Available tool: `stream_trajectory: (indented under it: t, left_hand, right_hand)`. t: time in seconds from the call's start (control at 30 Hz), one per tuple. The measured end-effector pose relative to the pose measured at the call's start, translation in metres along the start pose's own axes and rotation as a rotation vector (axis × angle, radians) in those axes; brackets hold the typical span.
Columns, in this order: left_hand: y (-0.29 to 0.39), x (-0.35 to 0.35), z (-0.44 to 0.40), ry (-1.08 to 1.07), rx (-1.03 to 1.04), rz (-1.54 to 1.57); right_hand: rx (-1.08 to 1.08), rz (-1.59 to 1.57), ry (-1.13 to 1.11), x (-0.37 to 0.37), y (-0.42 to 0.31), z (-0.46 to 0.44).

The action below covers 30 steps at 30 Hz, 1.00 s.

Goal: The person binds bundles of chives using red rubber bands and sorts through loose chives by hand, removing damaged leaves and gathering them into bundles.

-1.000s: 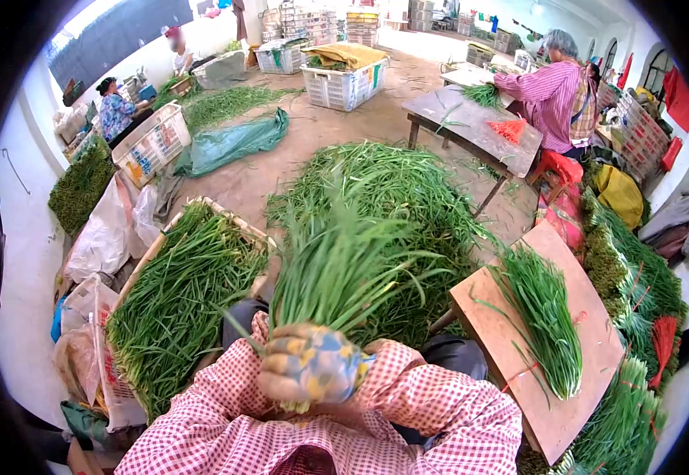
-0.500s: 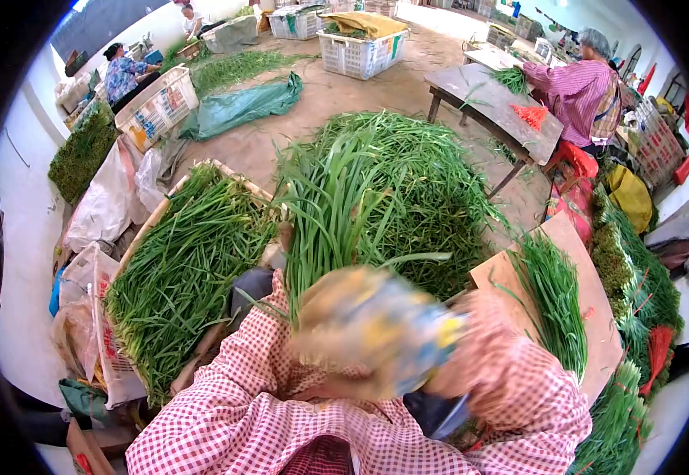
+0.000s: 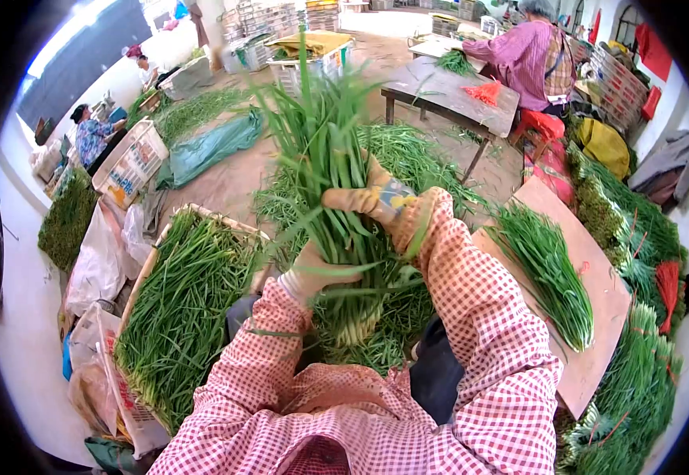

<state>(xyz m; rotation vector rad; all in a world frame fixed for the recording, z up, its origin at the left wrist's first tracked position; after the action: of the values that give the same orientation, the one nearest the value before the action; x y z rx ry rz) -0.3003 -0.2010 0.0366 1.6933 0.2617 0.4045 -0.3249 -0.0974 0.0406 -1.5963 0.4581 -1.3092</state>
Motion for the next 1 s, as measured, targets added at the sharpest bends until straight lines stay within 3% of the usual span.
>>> stream_trajectory:
  t: [0.07,0.1,0.13,0.17,0.2,0.23,0.27,0.3,0.33,0.4,0.5,0.63,0.7,0.73,0.8,0.83,0.9,0.93,0.97,1.0]
  left_hand:
    - [0.008,0.007,-0.009,0.037,-0.224,-0.262]
    - [0.004,0.005,-0.011,0.044,-0.365,-0.497]
    - [-0.008,-0.001,-0.013,0.044,-0.375,-0.498]
    - [-0.021,-0.006,-0.015,-0.002,-0.282,-0.307]
    - [-0.013,-0.003,-0.012,-0.056,-0.378,-0.250]
    - [-0.003,0.002,-0.009,-0.103,-0.477,-0.198]
    - [-0.022,0.002,-0.009,-0.096,-0.489,-0.203]
    - [-0.038,0.008,-0.018,-0.220,-0.265,0.245]
    - [-0.038,0.003,-0.014,-0.169,-0.263,0.251]
    - [-0.037,0.004,-0.008,-0.059,-0.331,0.171]
    - [-0.025,0.008,0.006,0.131,-0.565,-0.499]
    - [0.002,0.016,0.020,0.093,-0.835,-1.020]
    - [0.013,0.007,0.029,0.112,-0.879,-1.101]
    - [0.015,-0.002,0.028,0.177,-0.684,-1.202]
    - [0.021,-0.018,0.042,0.240,-0.473,-1.066]
    - [0.025,-0.018,0.049,0.218,-0.575,-0.839]
    - [-0.015,-0.005,0.063,0.063,-0.758,0.083]
    - [-0.026,0.010,0.069,-0.001,-0.831,0.484]
    - [-0.037,0.021,0.077,0.163,-0.910,0.718]
    - [-0.020,0.035,0.076,0.172,-0.846,0.830]
  right_hand:
    - [0.099,-0.578,-0.343,0.025,-0.001,-0.006]
    - [0.118,-0.730,-0.431,0.037,-0.002,0.001]
    - [0.151,-0.874,-0.523,0.057,-0.006,0.011]
    - [-0.305,-0.476,-0.214,0.041,-0.010,0.011]
    - [-0.726,-0.049,0.104,0.034,-0.026,0.032]
    - [-0.910,-0.084,0.173,0.052,-0.017,0.036]
    - [-0.964,0.243,0.117,0.039,-0.004,0.029]
    - [-1.035,0.558,0.079,0.026,0.011,0.023]
    - [-0.804,-0.090,-0.206,-0.010,0.059,-0.013]
    - [-0.774,0.234,-0.068,0.005,0.056,0.011]
    - [-0.761,0.542,0.175,0.018,0.046,0.044]
    - [-0.860,0.563,0.508,0.006,0.055,0.045]
    - [-0.852,0.075,0.489,-0.012,0.057,0.039]
    - [-0.849,-0.212,0.445,-0.019,0.055,0.038]
    - [-0.835,-0.560,0.311,-0.039,0.054,0.042]
    - [-0.817,-0.688,0.246,-0.047,0.054,0.044]
    - [-0.705,-0.860,-0.064,-0.034,0.069,0.042]
    - [-0.921,-0.604,-0.019,-0.013,0.065,0.047]
    - [-1.124,-0.335,0.028,0.018,0.058,0.055]
    - [-1.156,0.141,0.058,0.046,0.048,0.057]
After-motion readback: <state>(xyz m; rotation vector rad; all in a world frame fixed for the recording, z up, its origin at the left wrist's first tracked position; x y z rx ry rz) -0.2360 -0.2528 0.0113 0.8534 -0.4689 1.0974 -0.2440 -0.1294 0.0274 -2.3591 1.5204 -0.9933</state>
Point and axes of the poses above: each hand's wrist, its own z-axis away from the middle knuckle, its own x-axis out of the palm, y = z × x, the point moved 8 cm from there along -z, towards the middle knuckle, and after that the axes turned 15 degrees about -x, right-handed, at the moved point
